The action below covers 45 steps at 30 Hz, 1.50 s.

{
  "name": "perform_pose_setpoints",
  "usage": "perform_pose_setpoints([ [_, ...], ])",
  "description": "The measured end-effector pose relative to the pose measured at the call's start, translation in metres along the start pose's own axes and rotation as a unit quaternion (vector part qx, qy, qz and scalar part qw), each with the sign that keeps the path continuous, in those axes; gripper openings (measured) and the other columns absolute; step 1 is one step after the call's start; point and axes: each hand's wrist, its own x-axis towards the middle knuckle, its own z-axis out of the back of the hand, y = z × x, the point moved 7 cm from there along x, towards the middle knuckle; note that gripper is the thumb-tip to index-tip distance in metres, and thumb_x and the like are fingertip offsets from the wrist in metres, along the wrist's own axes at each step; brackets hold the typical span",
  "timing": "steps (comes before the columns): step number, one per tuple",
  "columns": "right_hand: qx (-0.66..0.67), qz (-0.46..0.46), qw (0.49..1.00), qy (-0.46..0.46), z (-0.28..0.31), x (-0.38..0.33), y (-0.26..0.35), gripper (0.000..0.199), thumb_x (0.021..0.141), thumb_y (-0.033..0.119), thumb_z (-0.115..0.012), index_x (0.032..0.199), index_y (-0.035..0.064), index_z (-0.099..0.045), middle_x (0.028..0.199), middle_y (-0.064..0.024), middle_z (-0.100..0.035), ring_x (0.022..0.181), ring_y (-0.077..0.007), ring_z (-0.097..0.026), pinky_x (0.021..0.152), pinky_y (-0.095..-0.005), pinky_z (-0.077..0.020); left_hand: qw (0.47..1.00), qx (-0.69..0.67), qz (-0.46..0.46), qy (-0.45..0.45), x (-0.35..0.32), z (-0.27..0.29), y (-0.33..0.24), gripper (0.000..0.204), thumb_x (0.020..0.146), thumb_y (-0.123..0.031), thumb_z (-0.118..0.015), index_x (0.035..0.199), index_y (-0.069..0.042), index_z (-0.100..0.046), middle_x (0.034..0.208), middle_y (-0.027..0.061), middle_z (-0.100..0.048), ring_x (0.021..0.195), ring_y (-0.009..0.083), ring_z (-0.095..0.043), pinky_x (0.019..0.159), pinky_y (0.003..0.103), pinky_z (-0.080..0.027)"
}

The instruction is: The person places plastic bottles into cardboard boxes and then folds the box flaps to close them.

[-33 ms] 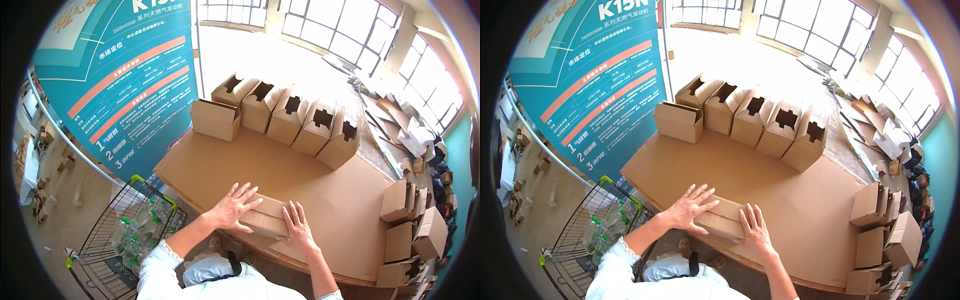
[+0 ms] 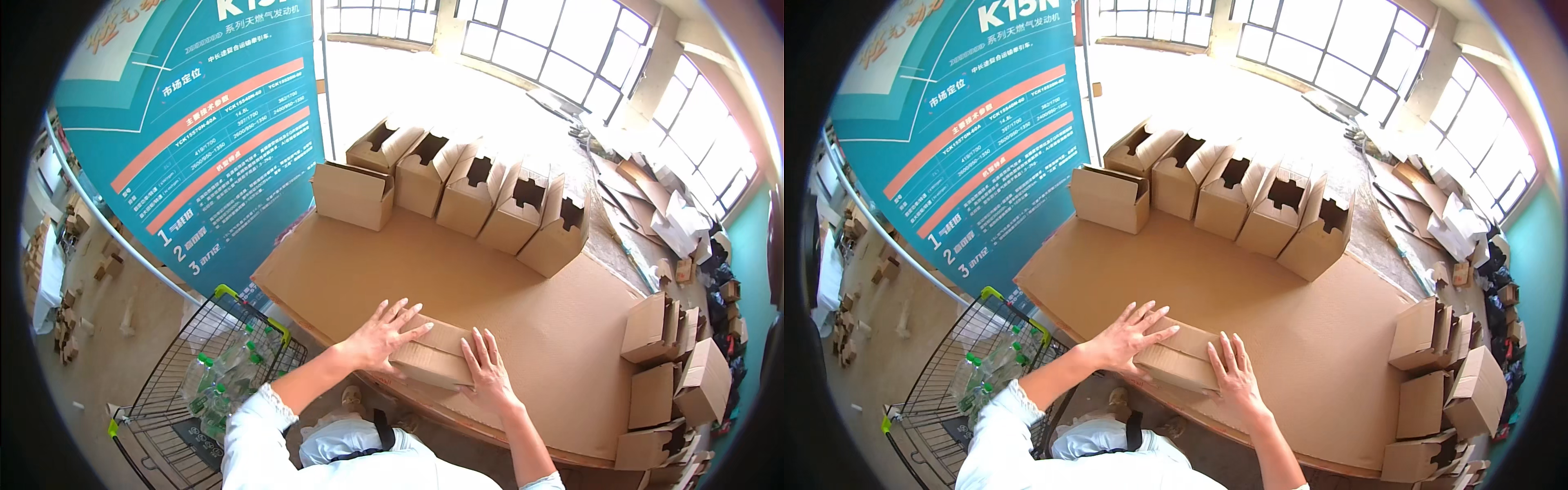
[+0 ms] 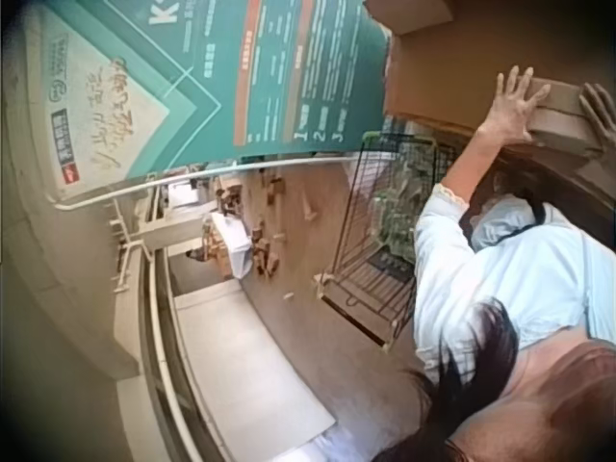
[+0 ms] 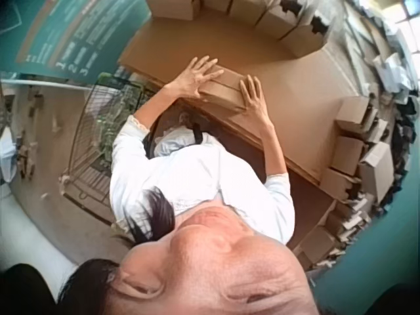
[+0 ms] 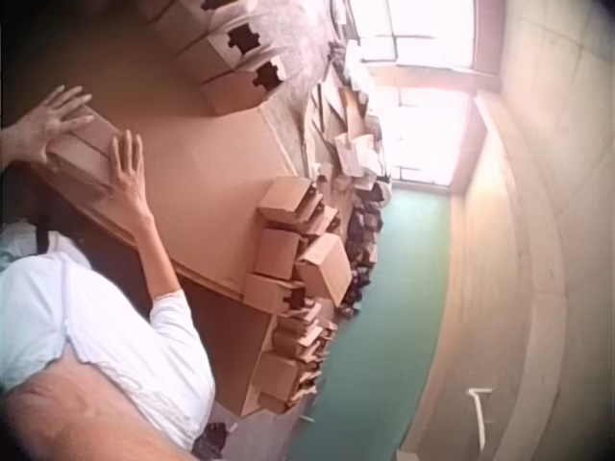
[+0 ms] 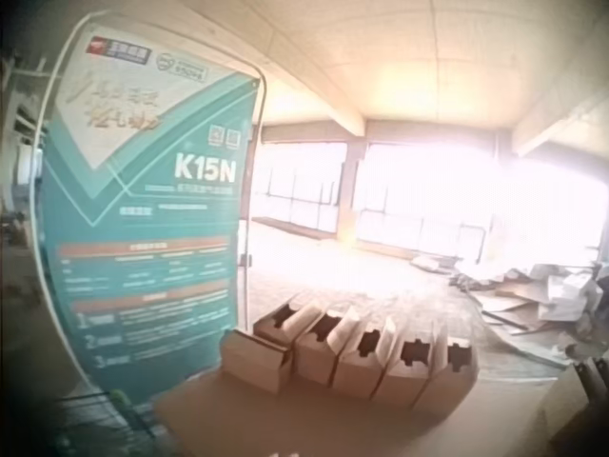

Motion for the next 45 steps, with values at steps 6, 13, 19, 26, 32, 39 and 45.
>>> perform_pose_setpoints([
  [6, 0.017, 0.043, 0.998, -0.052, -0.007, 0.006, -0.013, 0.093, 0.068, 0.026, -0.083, 0.147, 0.0112, -0.036, 0.154, -0.0213, -0.022, 0.142, -0.0453, -0.021, 0.115, -0.0525, -0.0289, 0.999, 0.04, -0.028, 0.013, 0.003, -0.014, -0.001, 0.101, 0.064, -0.034, -0.085, 0.151, -0.033, -0.035, 0.131, 0.0193, -0.046, 0.122, 0.0351, -0.044, 0.11, 0.051, -0.031],
  [13, 0.037, 0.046, 0.995, -0.082, -0.011, 0.049, -0.01, 0.091, 0.068, 0.02, -0.083, 0.146, 0.0116, -0.038, 0.153, -0.0205, -0.025, 0.14, -0.0454, -0.024, 0.114, -0.0533, -0.0317, 0.999, 0.054, 0.006, 0.003, 0.005, -0.013, 0.038, 0.088, 0.073, -0.027, -0.079, 0.15, -0.036, -0.036, 0.133, 0.0206, -0.048, 0.127, 0.0363, -0.044, 0.111, 0.05, -0.031],
  [19, 0.051, 0.048, 0.99, -0.122, -0.026, 0.147, 0.032, 0.087, 0.072, 0.017, -0.08, 0.148, 0.0115, -0.036, 0.153, -0.0218, -0.024, 0.14, -0.0465, -0.023, 0.113, -0.0557, -0.0287, 0.992, 0.126, 0.007, 0.019, -0.004, 0.013, 0.144, 0.093, 0.074, -0.028, -0.078, 0.152, -0.04, -0.028, 0.136, 0.0229, -0.05, 0.127, 0.0352, -0.047, 0.112, 0.05, -0.031],
  [26, 0.027, 0.047, 0.98, -0.19, -0.035, 0.306, 0.082, 0.087, 0.074, 0.018, -0.079, 0.147, 0.0056, -0.034, 0.152, -0.0236, -0.025, 0.139, -0.0462, -0.024, 0.113, -0.0565, -0.0273, 0.965, 0.233, 0.09, 0.082, 0.003, 0.058, 0.302, 0.106, 0.068, -0.026, -0.083, 0.154, -0.037, -0.021, 0.145, 0.0122, -0.046, 0.136, 0.0292, -0.041, 0.117, 0.052, -0.026],
  [32, 0.001, 0.008, 0.981, -0.196, -0.05, 0.353, 0.092, 0.088, 0.075, 0.021, -0.079, 0.147, 0.0036, -0.032, 0.154, -0.0251, -0.021, 0.142, -0.0469, -0.018, 0.114, -0.058, -0.0237, 0.975, 0.174, 0.133, -0.035, -0.012, 0.065, 0.344, 0.105, 0.062, -0.017, -0.085, 0.152, -0.033, -0.032, 0.155, 0.01, -0.033, 0.14, 0.0323, -0.035, 0.115, 0.053, -0.028],
  [39, -0.015, -0.04, 0.992, -0.118, -0.053, 0.371, 0.085, 0.086, 0.08, 0.027, -0.074, 0.152, 0.0099, -0.029, 0.158, -0.0237, -0.017, 0.146, -0.0461, -0.013, 0.115, -0.0574, -0.0219, 0.974, 0.14, 0.173, -0.043, -0.009, 0.06, 0.346, 0.106, 0.062, -0.007, -0.082, 0.153, -0.026, -0.031, 0.158, 0.0124, -0.027, 0.143, 0.037, -0.028, 0.114, 0.055, -0.027],
  [45, 0.05, 0.039, 0.99, -0.127, -0.032, 0.339, 0.07, 0.077, 0.078, 0.017, -0.069, 0.147, 0.0117, -0.036, 0.156, -0.018, -0.028, 0.145, -0.0418, -0.021, 0.115, -0.056, -0.0231, 0.969, 0.153, 0.184, -0.06, -0.013, 0.045, 0.341, 0.107, 0.061, -0.005, -0.08, 0.154, -0.02, -0.028, 0.16, 0.0117, -0.025, 0.141, 0.0409, -0.029, 0.115, 0.051, -0.026],
])
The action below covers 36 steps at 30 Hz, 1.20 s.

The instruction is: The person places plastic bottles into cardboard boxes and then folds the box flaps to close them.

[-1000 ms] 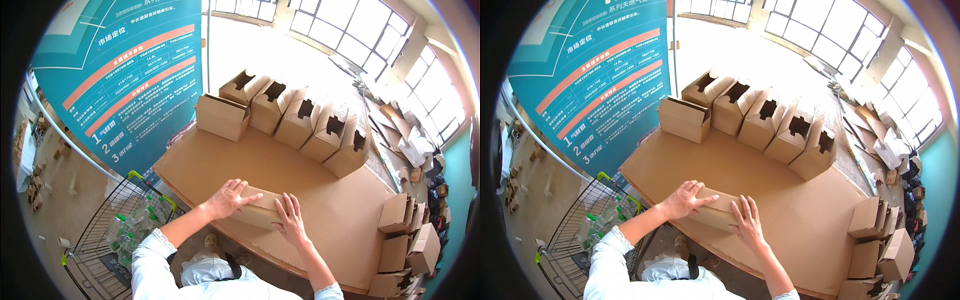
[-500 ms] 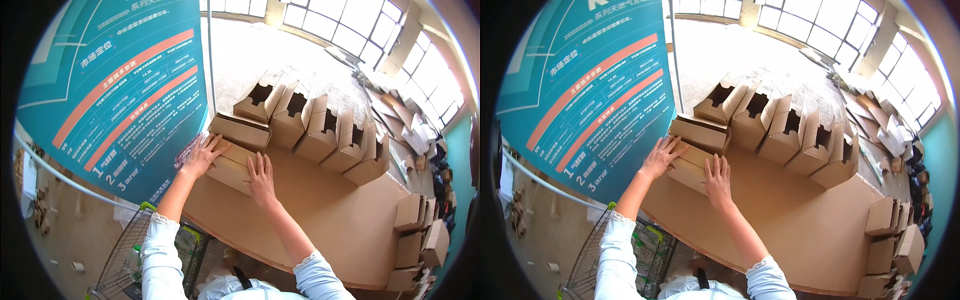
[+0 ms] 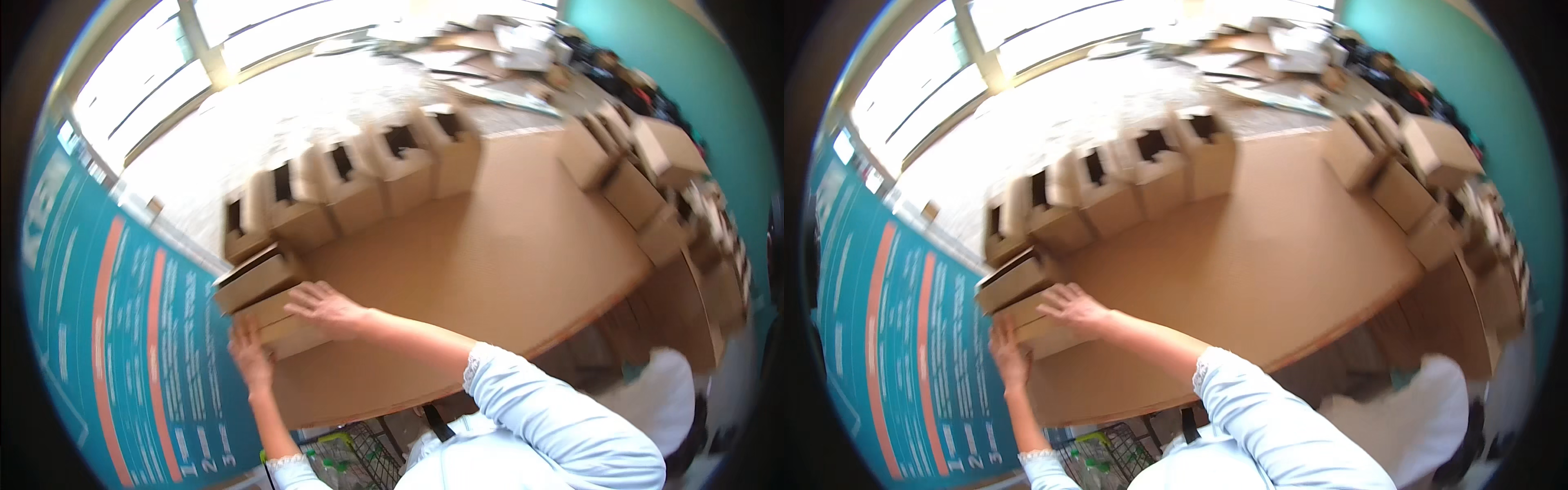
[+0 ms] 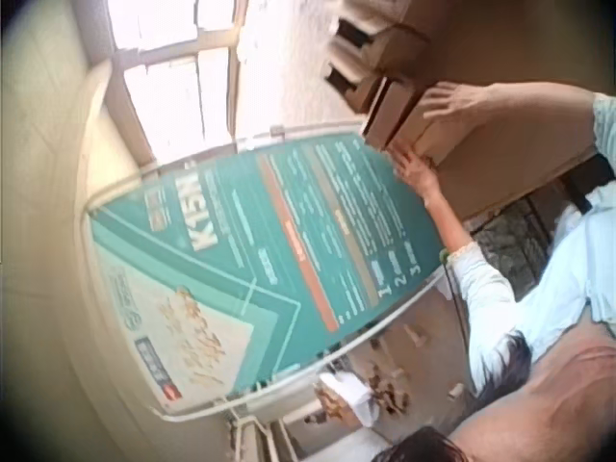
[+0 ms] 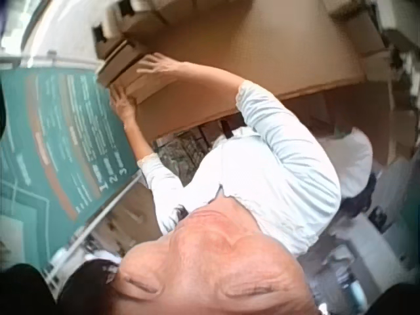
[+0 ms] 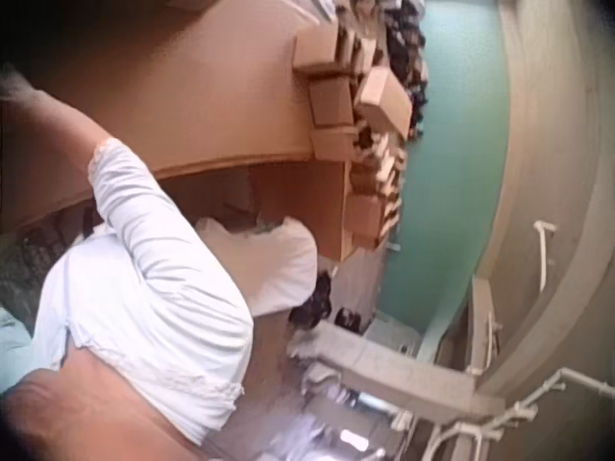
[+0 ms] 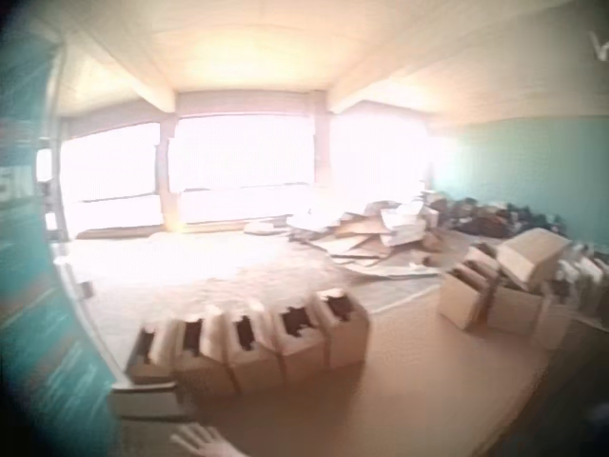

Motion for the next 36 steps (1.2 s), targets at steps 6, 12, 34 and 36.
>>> perform_pose_setpoints([
  [6, 0.015, -0.005, 0.999, -0.036, 0.027, -0.202, -0.027, 0.069, 0.089, 0.023, -0.059, 0.15, 0.0098, -0.03, 0.155, -0.0187, -0.028, 0.146, -0.0386, -0.02, 0.118, -0.0532, -0.0194, 0.996, 0.011, 0.09, -0.001, -0.011, 0.002, -0.014, 0.099, 0.067, 0.0, -0.078, 0.153, -0.013, -0.03, 0.158, 0.0186, -0.025, 0.139, 0.0453, -0.03, 0.112, 0.051, -0.031],
  [12, -0.006, -0.295, 0.954, -0.05, 0.095, -0.46, -0.133, 0.079, 0.086, 0.017, -0.065, 0.153, 0.0103, -0.024, 0.157, -0.023, -0.021, 0.147, -0.0385, -0.019, 0.119, -0.0498, -0.02, 0.971, 0.041, 0.168, -0.165, -0.088, 0.058, -0.19, 0.068, 0.082, -0.005, -0.066, 0.144, 0.001, -0.04, 0.152, 0.0248, -0.032, 0.142, 0.0414, -0.028, 0.117, 0.049, -0.024],
  [34, -0.23, -0.464, 0.846, -0.125, 0.372, -0.608, -0.62, 0.032, 0.077, 0.022, -0.069, 0.106, 0.0075, -0.067, 0.11, -0.0157, -0.067, 0.105, -0.0363, -0.061, 0.091, -0.0459, -0.05, 0.894, -0.334, -0.271, 0.124, -0.163, -0.076, -0.613, 0.036, 0.088, -0.016, -0.063, 0.122, -0.004, -0.06, 0.141, 0.0165, -0.05, 0.132, 0.0323, -0.047, 0.109, 0.044, -0.039],
  [36, -0.275, -0.432, 0.858, -0.046, 0.365, -0.605, -0.636, 0.039, 0.083, 0.026, -0.066, 0.114, 0.0023, -0.062, 0.115, -0.0187, -0.063, 0.113, -0.0361, -0.056, 0.099, -0.0444, -0.0453, 0.903, -0.371, -0.18, 0.122, -0.171, -0.073, -0.584, 0.03, 0.089, -0.013, -0.061, 0.117, -0.003, -0.062, 0.135, 0.0166, -0.055, 0.124, 0.0331, -0.053, 0.104, 0.043, -0.044],
])
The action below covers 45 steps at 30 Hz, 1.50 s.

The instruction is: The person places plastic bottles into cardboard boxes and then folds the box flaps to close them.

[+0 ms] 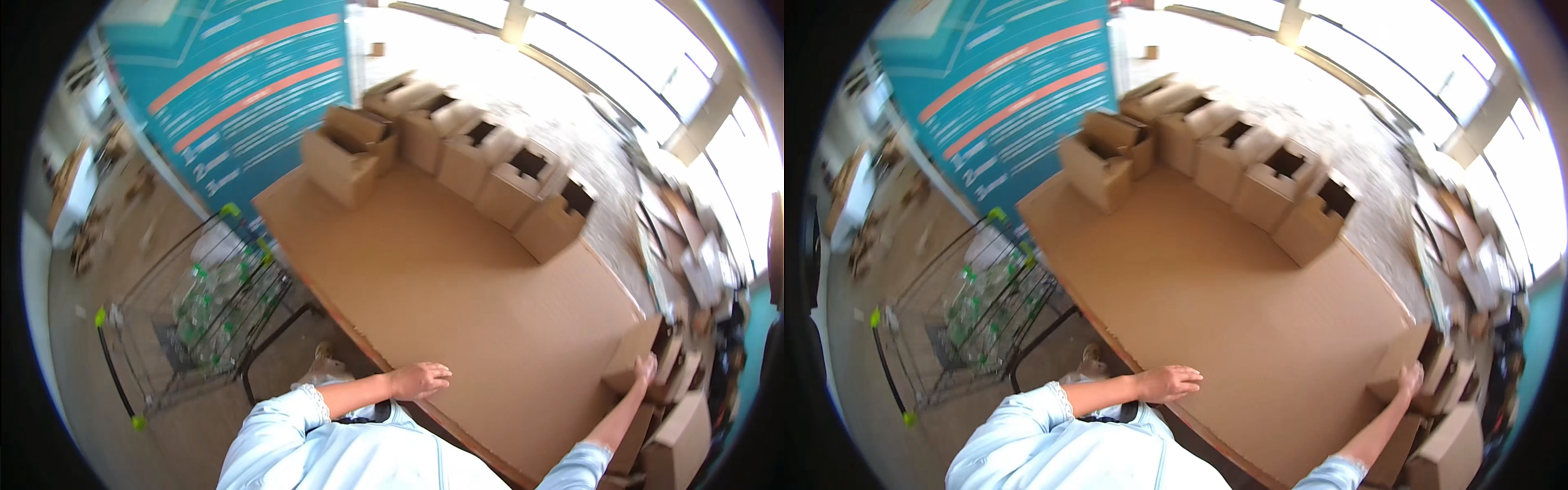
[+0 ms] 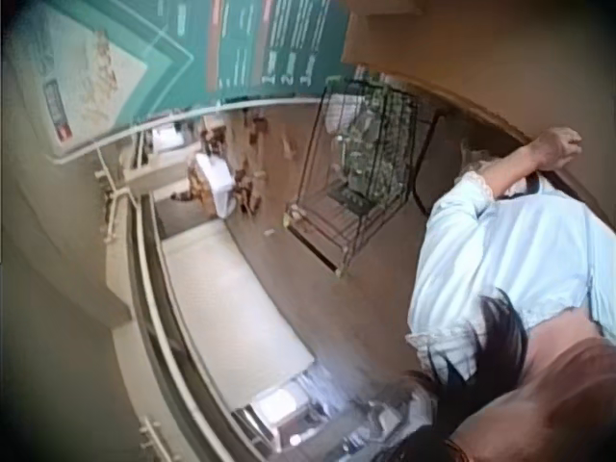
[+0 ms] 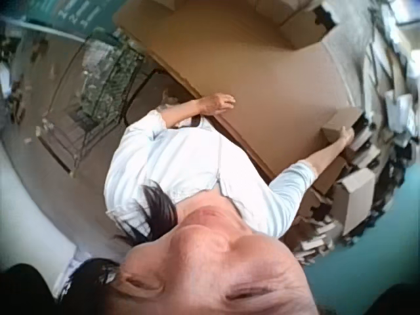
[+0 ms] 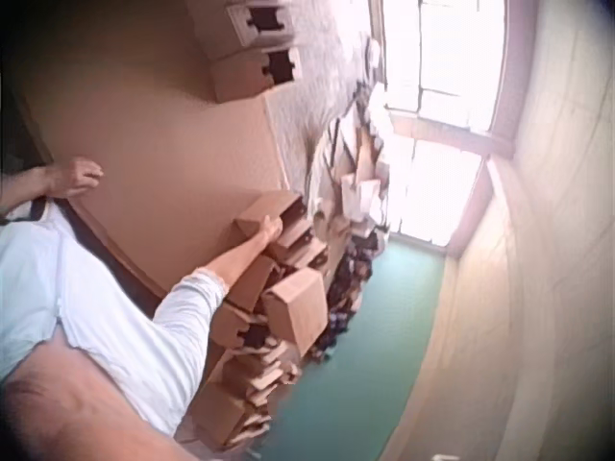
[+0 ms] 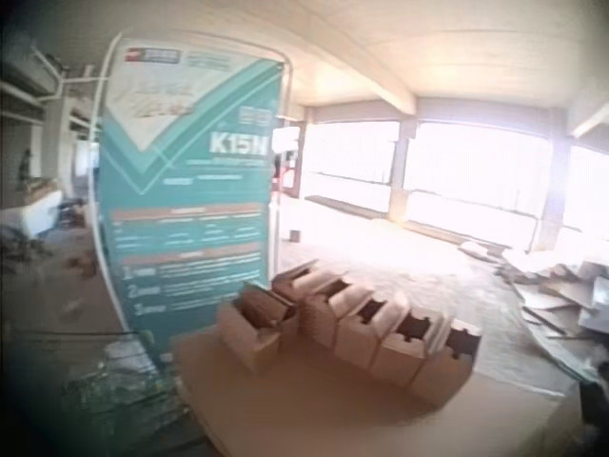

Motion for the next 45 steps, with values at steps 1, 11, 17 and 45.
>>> perform_pose_setpoints([
  [1, -0.039, 0.035, 0.999, -0.002, -0.008, 0.006, -0.006, 0.041, 0.087, 0.025, -0.064, 0.119, -0.0008, -0.059, 0.12, -0.0207, -0.061, 0.115, -0.0379, -0.054, 0.1, -0.0451, -0.0439, 0.999, -0.021, 0.027, -0.02, -0.006, 0.013, 0.009, 0.027, 0.089, -0.012, -0.06, 0.114, -0.003, -0.063, 0.132, 0.0166, -0.057, 0.12, 0.0335, -0.056, 0.101, 0.042, -0.046],
  [11, -0.003, 0.192, 0.981, 0.018, 0.103, -0.171, 0.34, 0.023, 0.09, 0.014, -0.061, 0.106, -0.003, -0.06, 0.089, -0.0263, -0.064, 0.087, -0.0441, -0.062, 0.076, -0.053, -0.0475, 0.774, 0.082, 0.365, -0.51, -0.251, 0.247, 0.097, 0.015, 0.085, -0.005, -0.061, 0.099, -0.002, -0.068, 0.093, 0.0158, -0.07, 0.077, 0.0329, -0.068, 0.066, 0.037, -0.055],
  [17, 0.281, 0.301, 0.907, 0.088, 0.16, -0.265, 0.503, 0.017, 0.09, 0.005, -0.058, 0.105, -0.0032, -0.058, 0.084, -0.0207, -0.064, 0.075, -0.0401, -0.059, 0.068, -0.0454, -0.0463, 0.653, 0.133, 0.549, -0.504, -0.489, 0.291, 0.187, 0.02, 0.083, -0.004, -0.064, 0.102, -0.002, -0.069, 0.097, 0.0181, -0.07, 0.079, 0.0321, -0.069, 0.069, 0.038, -0.055],
  [45, 0.182, 0.337, 0.908, 0.171, 0.202, -0.35, 0.694, 0.022, 0.081, 0.01, -0.072, 0.094, 0.0017, -0.056, 0.081, -0.0134, -0.06, 0.088, -0.0326, -0.058, 0.083, -0.0434, -0.0476, 0.463, -0.105, 0.872, 0.123, -0.864, 0.117, 0.314, 0.083, 0.065, -0.022, -0.09, 0.128, 0.009, -0.047, 0.108, 0.0202, -0.069, 0.092, 0.0352, -0.07, 0.079, 0.048, -0.057],
])
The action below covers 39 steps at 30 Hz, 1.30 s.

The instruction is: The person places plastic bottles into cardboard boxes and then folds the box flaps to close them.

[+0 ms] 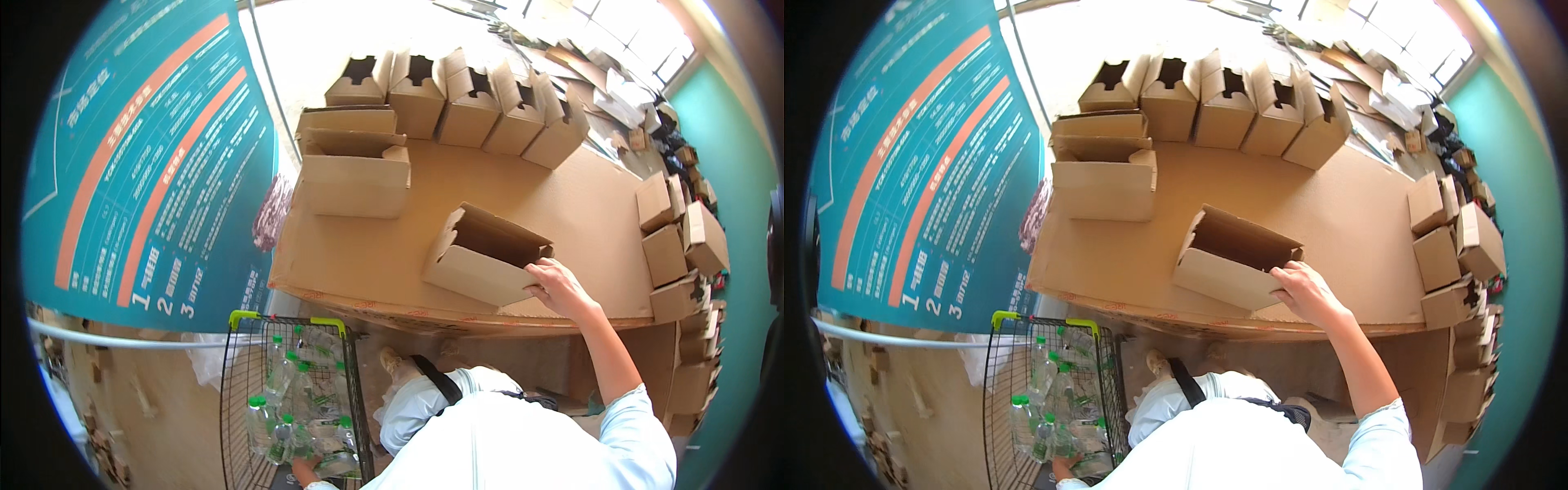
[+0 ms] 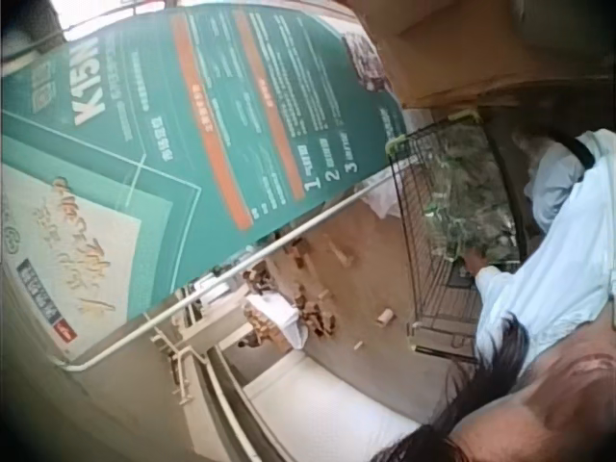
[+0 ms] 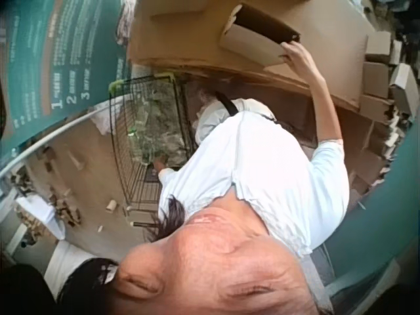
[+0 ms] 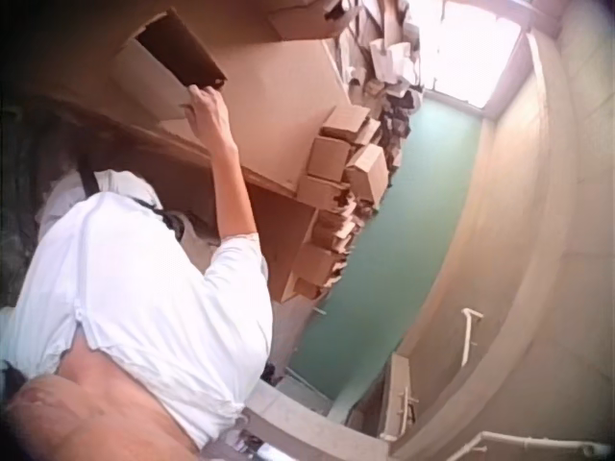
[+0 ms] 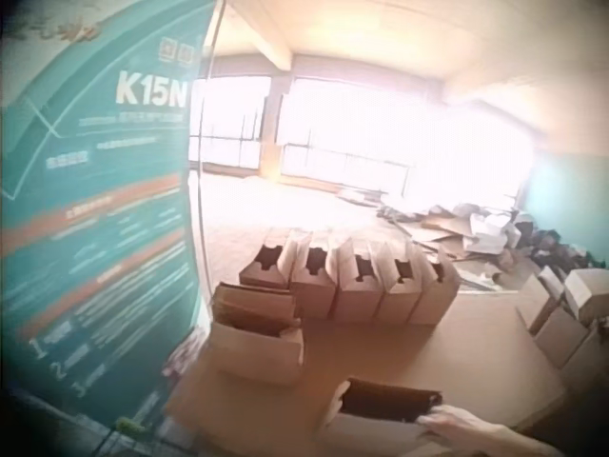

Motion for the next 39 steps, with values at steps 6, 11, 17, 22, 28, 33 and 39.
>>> perform_pose_setpoints([
  [6, -0.002, 0.03, 0.999, 0.009, 0.0, -0.002, -0.008, 0.02, 0.081, 0.009, -0.071, 0.091, 0.0025, -0.055, 0.076, -0.0128, -0.06, 0.083, -0.0316, -0.059, 0.084, -0.041, -0.0468, 0.847, -0.532, 0.0, -0.01, -0.144, 0.027, 0.004, 0.047, 0.101, -0.013, -0.045, 0.148, -0.01, -0.04, 0.126, 0.0201, -0.061, 0.099, 0.0329, -0.064, 0.08, 0.045, -0.053],
  [11, -0.008, 0.094, 0.995, 0.016, -0.002, 0.005, -0.02, 0.018, 0.077, 0.005, -0.068, 0.086, 0.0066, -0.053, 0.071, -0.0114, -0.06, 0.08, -0.031, -0.062, 0.08, -0.0401, -0.0454, 0.847, -0.519, -0.075, -0.088, -0.194, 0.017, -0.018, 0.041, 0.101, -0.013, -0.047, 0.141, -0.006, -0.047, 0.122, 0.0194, -0.063, 0.091, 0.0311, -0.063, 0.076, 0.045, -0.053],
  [17, 0.022, 0.199, 0.979, 0.043, 0.01, 0.007, -0.036, 0.022, 0.071, -0.003, -0.064, 0.089, 0.0079, -0.055, 0.068, -0.0096, -0.061, 0.079, -0.0302, -0.063, 0.081, -0.0397, -0.0458, 0.937, -0.327, 0.029, 0.119, -0.176, 0.015, 0.024, 0.037, 0.097, -0.014, -0.056, 0.132, -0.003, -0.057, 0.119, 0.0185, -0.064, 0.085, 0.0286, -0.063, 0.075, 0.043, -0.052],
  [22, 0.03, 0.234, 0.968, 0.084, 0.014, -0.005, -0.058, 0.021, 0.068, -0.002, -0.066, 0.08, 0.0086, -0.051, 0.065, -0.0096, -0.058, 0.073, -0.0298, -0.061, 0.076, -0.0404, -0.0458, 0.904, -0.337, -0.264, 0.007, -0.32, 0.149, -0.035, 0.024, 0.084, -0.013, -0.072, 0.104, -0.004, -0.063, 0.087, 0.0067, -0.07, 0.071, 0.0178, -0.067, 0.066, 0.034, -0.056],
  [28, -0.013, 0.249, 0.964, 0.093, 0.015, -0.022, -0.07, 0.019, 0.068, 0.0, -0.066, 0.078, 0.0087, -0.052, 0.061, -0.0101, -0.056, 0.07, -0.0339, -0.061, 0.07, -0.042, -0.0447, 0.541, -0.496, -0.679, -0.027, -0.523, 0.154, -0.246, 0.099, 0.062, -0.03, -0.08, 0.146, -0.005, -0.033, 0.127, 0.0109, -0.051, 0.114, 0.0268, -0.054, 0.105, 0.045, -0.042],
  [33, 0.06, 0.167, 0.983, 0.042, 0.01, -0.026, -0.083, 0.015, 0.073, -0.003, -0.065, 0.077, 0.0055, -0.053, 0.064, -0.0124, -0.056, 0.073, -0.0334, -0.059, 0.074, -0.0413, -0.0447, 0.327, -0.427, -0.8, 0.267, -0.711, 0.086, -0.464, 0.093, 0.063, -0.024, -0.089, 0.139, -0.004, -0.039, 0.112, 0.0107, -0.056, 0.103, 0.0208, -0.053, 0.092, 0.04, -0.043],
  [39, 0.072, 0.161, 0.983, -0.053, 0.021, -0.049, -0.084, 0.012, 0.075, 0.003, -0.065, 0.078, 0.0062, -0.053, 0.077, -0.0092, -0.058, 0.084, -0.0277, -0.057, 0.078, -0.0378, -0.0439, 0.508, -0.056, -0.859, 0.012, -0.758, 0.042, -0.537, 0.062, 0.065, -0.017, -0.085, 0.117, -0.001, -0.055, 0.104, 0.0095, -0.066, 0.093, 0.0179, -0.063, 0.085, 0.031, -0.051],
])
